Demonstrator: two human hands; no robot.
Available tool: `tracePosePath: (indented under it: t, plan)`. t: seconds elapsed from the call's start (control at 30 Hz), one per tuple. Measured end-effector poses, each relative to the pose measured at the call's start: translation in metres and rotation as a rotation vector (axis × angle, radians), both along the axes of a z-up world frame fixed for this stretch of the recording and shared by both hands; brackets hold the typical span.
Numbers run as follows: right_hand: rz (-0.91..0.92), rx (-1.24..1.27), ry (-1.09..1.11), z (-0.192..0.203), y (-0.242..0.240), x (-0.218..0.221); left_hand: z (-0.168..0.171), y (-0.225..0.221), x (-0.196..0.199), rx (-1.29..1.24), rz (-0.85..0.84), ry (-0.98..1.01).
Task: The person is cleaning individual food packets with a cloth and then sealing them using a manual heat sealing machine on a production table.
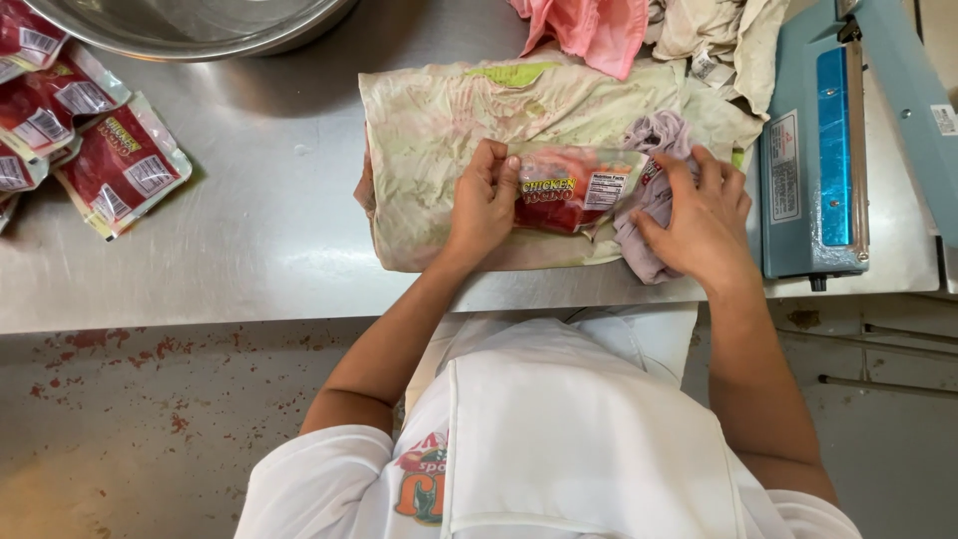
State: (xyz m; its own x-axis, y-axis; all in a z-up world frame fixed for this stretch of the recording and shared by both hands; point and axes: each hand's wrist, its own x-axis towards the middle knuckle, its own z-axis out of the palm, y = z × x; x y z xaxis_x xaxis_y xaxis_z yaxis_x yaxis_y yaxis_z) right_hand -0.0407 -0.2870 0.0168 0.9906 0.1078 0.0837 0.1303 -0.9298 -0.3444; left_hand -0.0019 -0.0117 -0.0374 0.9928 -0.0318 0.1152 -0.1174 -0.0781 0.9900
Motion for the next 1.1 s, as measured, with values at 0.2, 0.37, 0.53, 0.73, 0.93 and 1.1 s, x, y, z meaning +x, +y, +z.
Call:
tracePosePath:
  t: [0.2, 0.37, 0.53, 0.73, 0.93, 1.1]
  plan:
    - [-0.101, 0.049, 0.090, 0.036, -0.009, -0.008, 0.014, -0.001, -0.006, -0.019, -0.001, -0.036]
    - [0.091, 0.124, -0.282, 0.102, 0.015, -0.033, 0.027, 0.001, -0.010, 0.092, 0.031, -0.188]
    - [0.440, 0.182, -0.327, 0.106, 0.084, -0.005, 0.028, 0.007, -0.009, 0.138, 0.008, -0.320]
    - [0.721, 0.219, 0.289, 0.090, 0.128, 0.051, -0.023, 0.012, 0.001, 0.043, 0.058, -0.533]
    - [0.624, -0.022, 0.240, 0.046, 0.115, 0.068, -0.018, 0.009, -0.009, 0.133, 0.170, -0.623]
    - [0.589, -0.119, 0.215, 0.041, 0.097, 0.067, -0.011, 0.003, -0.011, 0.196, 0.200, -0.685]
